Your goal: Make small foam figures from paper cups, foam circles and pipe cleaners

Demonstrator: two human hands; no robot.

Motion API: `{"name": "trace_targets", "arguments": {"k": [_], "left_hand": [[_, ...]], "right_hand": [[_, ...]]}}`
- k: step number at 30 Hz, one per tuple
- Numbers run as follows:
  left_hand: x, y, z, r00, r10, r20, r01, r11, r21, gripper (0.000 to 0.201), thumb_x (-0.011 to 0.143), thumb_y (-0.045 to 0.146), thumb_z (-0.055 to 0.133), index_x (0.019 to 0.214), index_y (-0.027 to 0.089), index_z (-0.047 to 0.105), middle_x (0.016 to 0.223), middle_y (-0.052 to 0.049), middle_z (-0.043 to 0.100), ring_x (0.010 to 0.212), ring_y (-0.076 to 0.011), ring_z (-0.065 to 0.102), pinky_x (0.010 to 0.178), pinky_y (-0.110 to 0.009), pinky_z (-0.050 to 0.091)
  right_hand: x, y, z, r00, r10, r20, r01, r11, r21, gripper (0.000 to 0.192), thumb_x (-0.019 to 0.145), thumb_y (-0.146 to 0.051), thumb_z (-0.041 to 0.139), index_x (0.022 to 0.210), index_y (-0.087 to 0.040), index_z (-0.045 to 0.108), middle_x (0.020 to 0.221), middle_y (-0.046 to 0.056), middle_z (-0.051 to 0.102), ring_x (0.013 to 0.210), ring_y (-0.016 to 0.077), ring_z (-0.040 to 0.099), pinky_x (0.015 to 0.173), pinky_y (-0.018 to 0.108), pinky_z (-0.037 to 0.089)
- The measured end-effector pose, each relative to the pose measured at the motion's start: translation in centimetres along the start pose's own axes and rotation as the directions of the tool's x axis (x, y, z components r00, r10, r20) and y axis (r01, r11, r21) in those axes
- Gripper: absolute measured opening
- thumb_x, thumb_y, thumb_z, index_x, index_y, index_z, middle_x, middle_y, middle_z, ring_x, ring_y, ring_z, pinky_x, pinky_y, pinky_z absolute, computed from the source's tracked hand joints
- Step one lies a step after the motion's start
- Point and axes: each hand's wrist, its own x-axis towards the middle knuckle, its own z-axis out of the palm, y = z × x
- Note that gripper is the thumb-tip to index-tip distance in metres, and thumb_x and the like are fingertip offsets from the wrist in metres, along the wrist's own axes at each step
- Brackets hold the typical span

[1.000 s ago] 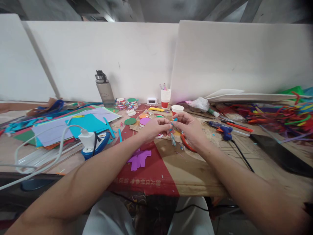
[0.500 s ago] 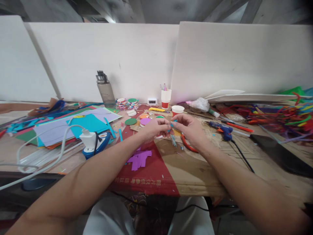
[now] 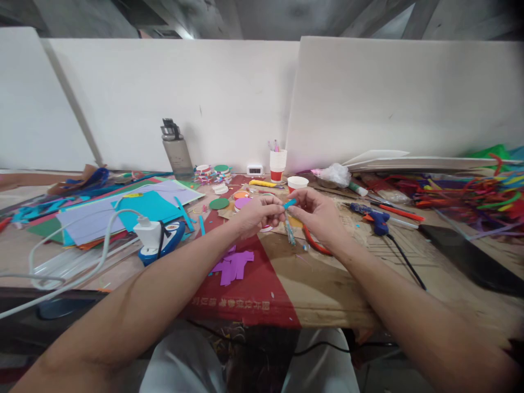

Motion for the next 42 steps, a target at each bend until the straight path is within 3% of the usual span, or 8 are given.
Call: {"name": "trace_targets", "arguments": {"k": [5, 10, 22, 28, 37, 39, 42], "left_hand": [[-0.11, 0.39, -0.47, 0.992, -0.101, 0.076, 0.111, 0.985, -0.130, 0.027, 0.062, 0.024, 0.078, 0.072, 0.013, 0.057, 0.059, 0.000, 0.060, 0.049, -0.0055, 0.050, 0.050, -0.018, 0.038], [-0.16, 0.43, -0.55, 0.987, -0.140, 0.081, 0.151, 0.976, -0.157, 0.024, 0.062, 0.020, 0.077, 0.075, 0.012, 0.058, 0.058, 0.000, 0.059, 0.050, -0.0053, 0.050, 0.050, -0.017, 0.036], [-0.34, 0.62, -0.43, 0.987, -0.127, 0.098, 0.140, 0.980, -0.142, 0.018, 0.061, 0.018, 0.074, 0.070, 0.012, 0.060, 0.057, 0.001, 0.058, 0.050, -0.0061, 0.050, 0.049, -0.018, 0.038], [-0.07, 0.45, -0.48, 0.994, -0.088, 0.071, 0.099, 0.982, -0.161, 0.026, 0.059, 0.023, 0.080, 0.068, 0.012, 0.058, 0.055, 0.000, 0.058, 0.046, -0.0049, 0.048, 0.047, -0.017, 0.037], [0.27, 0.44, -0.20, 0.994, -0.074, -0.075, 0.049, 0.957, -0.286, 0.018, 0.060, 0.017, 0.075, 0.068, 0.010, 0.061, 0.060, -0.003, 0.063, 0.050, -0.0054, 0.054, 0.049, -0.015, 0.039], [0.28, 0.45, -0.06, 0.992, -0.060, -0.110, 0.024, 0.953, -0.303, 0.015, 0.061, 0.015, 0.073, 0.067, 0.010, 0.060, 0.060, -0.002, 0.063, 0.051, -0.0053, 0.055, 0.050, -0.015, 0.040], [0.30, 0.43, 0.01, 0.992, -0.007, -0.129, -0.028, 0.964, -0.263, 0.013, 0.065, 0.015, 0.071, 0.064, 0.011, 0.058, 0.058, -0.001, 0.061, 0.051, -0.0057, 0.054, 0.050, -0.016, 0.039]], "right_hand": [[-0.15, -0.17, 0.14, 0.999, -0.014, 0.039, 0.011, 0.996, 0.090, 0.017, 0.073, -0.027, 0.071, 0.088, -0.022, 0.063, 0.078, -0.002, 0.062, 0.072, 0.0130, 0.055, 0.070, 0.028, 0.044], [-0.16, -0.22, 0.17, 0.998, -0.036, 0.042, 0.032, 0.994, 0.101, 0.021, 0.073, -0.029, 0.074, 0.089, -0.023, 0.064, 0.076, -0.002, 0.062, 0.071, 0.0134, 0.056, 0.070, 0.029, 0.045], [-0.26, -0.23, -0.03, 0.994, -0.058, 0.091, 0.056, 0.998, 0.017, 0.018, 0.076, -0.032, 0.071, 0.088, -0.021, 0.065, 0.078, 0.000, 0.062, 0.070, 0.0131, 0.054, 0.068, 0.029, 0.044], [-0.22, 0.13, 0.00, 0.998, -0.047, 0.047, 0.047, 0.999, 0.006, 0.018, 0.075, -0.035, 0.071, 0.082, -0.020, 0.063, 0.071, -0.001, 0.060, 0.066, 0.0123, 0.052, 0.064, 0.027, 0.043], [-0.71, -0.06, 0.23, 0.977, -0.202, 0.063, 0.211, 0.936, -0.281, 0.010, 0.081, -0.028, 0.066, 0.086, -0.020, 0.063, 0.079, 0.002, 0.064, 0.069, 0.0140, 0.056, 0.066, 0.029, 0.046], [-0.80, -0.23, 0.23, 0.975, -0.200, 0.094, 0.219, 0.934, -0.282, 0.012, 0.082, -0.031, 0.065, 0.086, -0.020, 0.062, 0.078, 0.002, 0.063, 0.070, 0.0142, 0.056, 0.067, 0.029, 0.046], [-0.75, -0.48, 0.07, 0.990, -0.126, 0.058, 0.134, 0.976, -0.171, 0.020, 0.086, -0.041, 0.060, 0.088, -0.021, 0.060, 0.080, 0.002, 0.063, 0.071, 0.0140, 0.056, 0.067, 0.028, 0.046]]}}
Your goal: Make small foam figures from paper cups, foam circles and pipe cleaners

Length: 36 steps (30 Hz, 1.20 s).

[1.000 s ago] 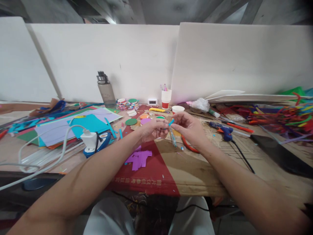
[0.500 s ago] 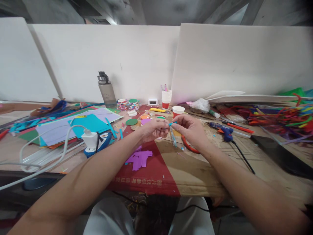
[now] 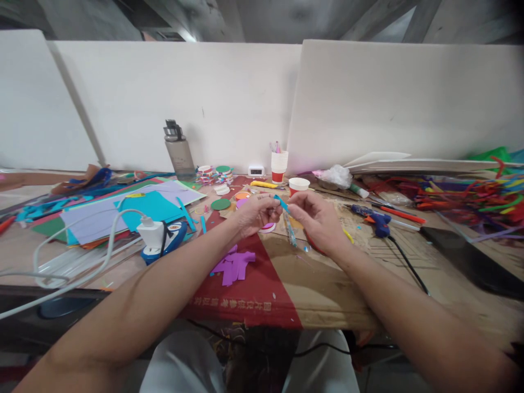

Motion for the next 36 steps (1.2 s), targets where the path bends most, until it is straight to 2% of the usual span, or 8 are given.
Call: {"name": "trace_targets", "arguments": {"k": [3, 6, 11, 25, 31, 33, 36], "left_hand": [[0.0, 0.0, -0.1, 0.999, 0.026, 0.035, -0.028, 0.998, 0.057, 0.013, 0.067, 0.016, 0.070, 0.065, 0.011, 0.058, 0.058, -0.002, 0.061, 0.050, -0.0059, 0.054, 0.050, -0.017, 0.039], [0.0, -0.1, -0.2, 0.998, 0.026, 0.051, -0.031, 0.995, 0.098, 0.014, 0.067, 0.018, 0.070, 0.068, 0.011, 0.059, 0.059, -0.002, 0.062, 0.050, -0.0058, 0.053, 0.049, -0.017, 0.038], [0.1, -0.3, -0.2, 0.997, 0.044, 0.070, -0.053, 0.988, 0.146, 0.021, 0.062, 0.021, 0.075, 0.066, 0.012, 0.056, 0.058, -0.001, 0.060, 0.048, -0.0053, 0.050, 0.047, -0.018, 0.034], [-0.5, -0.7, 0.7, 0.996, 0.089, 0.030, -0.091, 0.994, 0.068, 0.029, 0.061, 0.029, 0.083, 0.071, 0.013, 0.061, 0.057, 0.004, 0.052, 0.052, -0.0051, 0.045, 0.051, -0.018, 0.034], [-0.6, -0.6, 0.8, 0.997, 0.077, -0.005, -0.077, 0.996, 0.044, 0.029, 0.061, 0.028, 0.083, 0.069, 0.012, 0.061, 0.057, 0.004, 0.052, 0.051, -0.0039, 0.045, 0.051, -0.017, 0.034], [-0.5, -0.6, 0.7, 0.996, 0.082, -0.017, -0.081, 0.995, 0.065, 0.028, 0.063, 0.028, 0.082, 0.070, 0.012, 0.061, 0.056, 0.004, 0.053, 0.050, -0.0041, 0.046, 0.050, -0.017, 0.034], [-0.5, -0.7, 0.5, 0.994, 0.107, -0.004, -0.104, 0.978, 0.178, 0.026, 0.069, 0.031, 0.079, 0.073, 0.012, 0.063, 0.056, 0.002, 0.057, 0.047, -0.0044, 0.047, 0.047, -0.017, 0.033]], "right_hand": [[0.3, 0.0, -0.3, 0.989, 0.145, -0.002, -0.144, 0.980, 0.140, 0.029, 0.091, -0.048, 0.050, 0.086, -0.021, 0.057, 0.079, 0.001, 0.062, 0.068, 0.0129, 0.056, 0.064, 0.026, 0.045], [0.5, 0.0, -0.5, 0.972, 0.221, 0.081, -0.229, 0.968, 0.104, 0.034, 0.091, -0.048, 0.046, 0.079, -0.020, 0.060, 0.070, 0.000, 0.059, 0.063, 0.0128, 0.053, 0.060, 0.026, 0.042], [0.6, -0.1, -0.5, 0.975, 0.163, 0.149, -0.155, 0.986, -0.064, 0.028, 0.085, -0.040, 0.056, 0.068, -0.019, 0.060, 0.065, -0.001, 0.057, 0.062, 0.0126, 0.049, 0.062, 0.026, 0.040], [0.5, 0.3, 0.0, 0.982, 0.157, 0.109, -0.146, 0.984, -0.104, 0.021, 0.080, -0.035, 0.057, 0.068, -0.019, 0.061, 0.066, 0.000, 0.062, 0.063, 0.0136, 0.051, 0.062, 0.027, 0.039], [0.5, 0.7, -0.3, 0.978, 0.170, 0.121, -0.157, 0.981, -0.110, 0.027, 0.085, -0.040, 0.054, 0.069, -0.018, 0.061, 0.065, 0.000, 0.060, 0.064, 0.0139, 0.050, 0.063, 0.027, 0.038], [0.6, 0.9, -0.5, 0.980, 0.171, 0.099, -0.160, 0.981, -0.113, 0.033, 0.089, -0.044, 0.050, 0.070, -0.018, 0.061, 0.066, 0.000, 0.059, 0.064, 0.0139, 0.050, 0.063, 0.028, 0.038], [0.7, 1.0, -0.8, 0.987, 0.159, -0.013, -0.160, 0.984, -0.079, 0.031, 0.089, -0.045, 0.050, 0.079, -0.018, 0.062, 0.074, 0.001, 0.061, 0.069, 0.0141, 0.051, 0.066, 0.028, 0.040]]}}
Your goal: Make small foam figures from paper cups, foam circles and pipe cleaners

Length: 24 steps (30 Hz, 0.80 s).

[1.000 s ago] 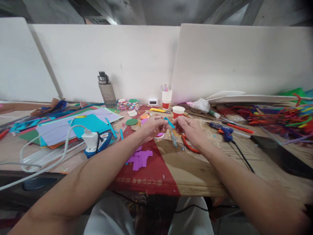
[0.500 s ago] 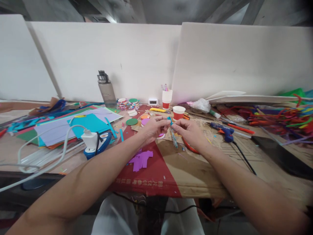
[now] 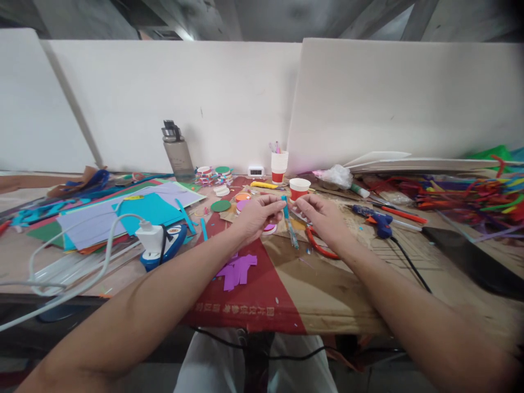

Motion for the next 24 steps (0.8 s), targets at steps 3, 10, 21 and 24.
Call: {"name": "trace_targets", "arguments": {"k": [3, 10, 21, 24], "left_hand": [[-0.1, 0.0, 0.0, 0.999, -0.004, 0.049, -0.003, 0.989, 0.151, 0.025, 0.076, 0.034, 0.074, 0.080, 0.012, 0.064, 0.059, -0.002, 0.064, 0.044, -0.0049, 0.048, 0.044, -0.017, 0.033], [-0.7, 0.6, 0.9, 0.993, -0.091, 0.076, 0.065, 0.954, 0.294, 0.018, 0.083, 0.028, 0.069, 0.079, 0.012, 0.061, 0.056, -0.002, 0.066, 0.044, -0.0075, 0.057, 0.049, -0.018, 0.043], [-0.4, -0.1, 0.5, 0.969, -0.223, 0.108, 0.218, 0.974, 0.056, 0.012, 0.078, 0.014, 0.073, 0.088, 0.011, 0.067, 0.074, -0.007, 0.073, 0.067, -0.0139, 0.070, 0.072, -0.029, 0.058], [-0.4, -0.1, 0.4, 0.966, -0.226, 0.126, 0.222, 0.974, 0.048, 0.014, 0.076, 0.017, 0.077, 0.084, 0.010, 0.068, 0.071, -0.008, 0.073, 0.064, -0.0134, 0.070, 0.070, -0.027, 0.058]], "right_hand": [[0.0, -0.2, 0.0, 0.999, -0.022, -0.043, 0.023, 0.999, 0.031, 0.023, 0.087, -0.041, 0.055, 0.085, -0.019, 0.060, 0.080, 0.001, 0.064, 0.074, 0.0147, 0.055, 0.071, 0.028, 0.042], [-0.3, -0.3, 0.5, 0.998, -0.063, -0.019, 0.059, 0.986, -0.156, 0.019, 0.083, -0.036, 0.063, 0.076, -0.019, 0.063, 0.076, 0.002, 0.064, 0.070, 0.0153, 0.055, 0.064, 0.030, 0.042], [-0.4, -0.1, 0.7, 0.994, -0.053, -0.099, 0.041, 0.993, -0.114, 0.016, 0.081, -0.030, 0.060, 0.069, -0.020, 0.058, 0.067, 0.000, 0.059, 0.062, 0.0134, 0.050, 0.059, 0.028, 0.039], [-0.3, -0.1, 0.7, 0.994, -0.067, -0.084, 0.058, 0.992, -0.110, 0.017, 0.081, -0.032, 0.059, 0.069, -0.020, 0.058, 0.068, 0.001, 0.060, 0.064, 0.0142, 0.051, 0.061, 0.029, 0.040]]}}
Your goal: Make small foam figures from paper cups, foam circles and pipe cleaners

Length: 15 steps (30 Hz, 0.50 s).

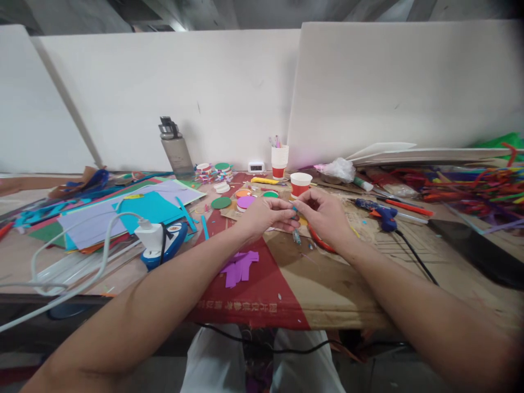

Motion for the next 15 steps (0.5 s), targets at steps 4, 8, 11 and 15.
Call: {"name": "trace_targets", "arguments": {"k": [4, 8, 11, 15], "left_hand": [[0.2, 0.2, -0.3, 0.999, -0.016, -0.042, 0.013, 0.998, -0.068, 0.012, 0.075, 0.015, 0.076, 0.079, 0.009, 0.067, 0.069, -0.007, 0.072, 0.060, -0.0112, 0.068, 0.062, -0.020, 0.055], [0.6, 0.5, -1.2, 0.994, -0.017, -0.103, 0.001, 0.988, -0.156, 0.005, 0.079, 0.009, 0.070, 0.077, 0.009, 0.066, 0.075, -0.007, 0.073, 0.056, -0.0082, 0.066, 0.051, -0.015, 0.051], [0.7, 0.8, -1.7, 0.993, -0.019, -0.113, -0.004, 0.980, -0.199, 0.007, 0.081, 0.007, 0.068, 0.075, 0.009, 0.064, 0.081, -0.009, 0.074, 0.056, -0.0075, 0.066, 0.044, -0.011, 0.045], [0.7, 1.2, -2.1, 0.993, 0.000, -0.119, -0.021, 0.983, -0.180, 0.008, 0.082, 0.007, 0.067, 0.074, 0.007, 0.066, 0.084, -0.011, 0.074, 0.051, -0.0037, 0.062, 0.037, -0.008, 0.037]], "right_hand": [[0.6, 0.3, -0.7, 0.997, -0.002, 0.077, -0.001, 0.999, 0.036, 0.017, 0.084, -0.036, 0.058, 0.086, -0.019, 0.061, 0.079, 0.002, 0.065, 0.070, 0.0149, 0.055, 0.066, 0.029, 0.044], [1.6, 1.2, -2.6, 0.996, 0.045, 0.080, -0.031, 0.985, -0.171, 0.025, 0.088, -0.039, 0.053, 0.098, -0.018, 0.061, 0.086, 0.005, 0.067, 0.072, 0.0163, 0.058, 0.066, 0.029, 0.044], [1.8, 1.9, -4.0, 0.967, 0.139, 0.214, -0.006, 0.851, -0.525, 0.023, 0.088, -0.037, 0.053, 0.093, -0.018, 0.064, 0.083, 0.008, 0.070, 0.071, 0.0193, 0.060, 0.066, 0.031, 0.042], [0.6, 2.8, -4.9, 0.860, 0.325, 0.392, 0.142, 0.586, -0.798, 0.026, 0.087, -0.032, 0.057, 0.103, -0.016, 0.067, 0.092, 0.015, 0.071, 0.082, 0.0248, 0.065, 0.071, 0.033, 0.042]]}}
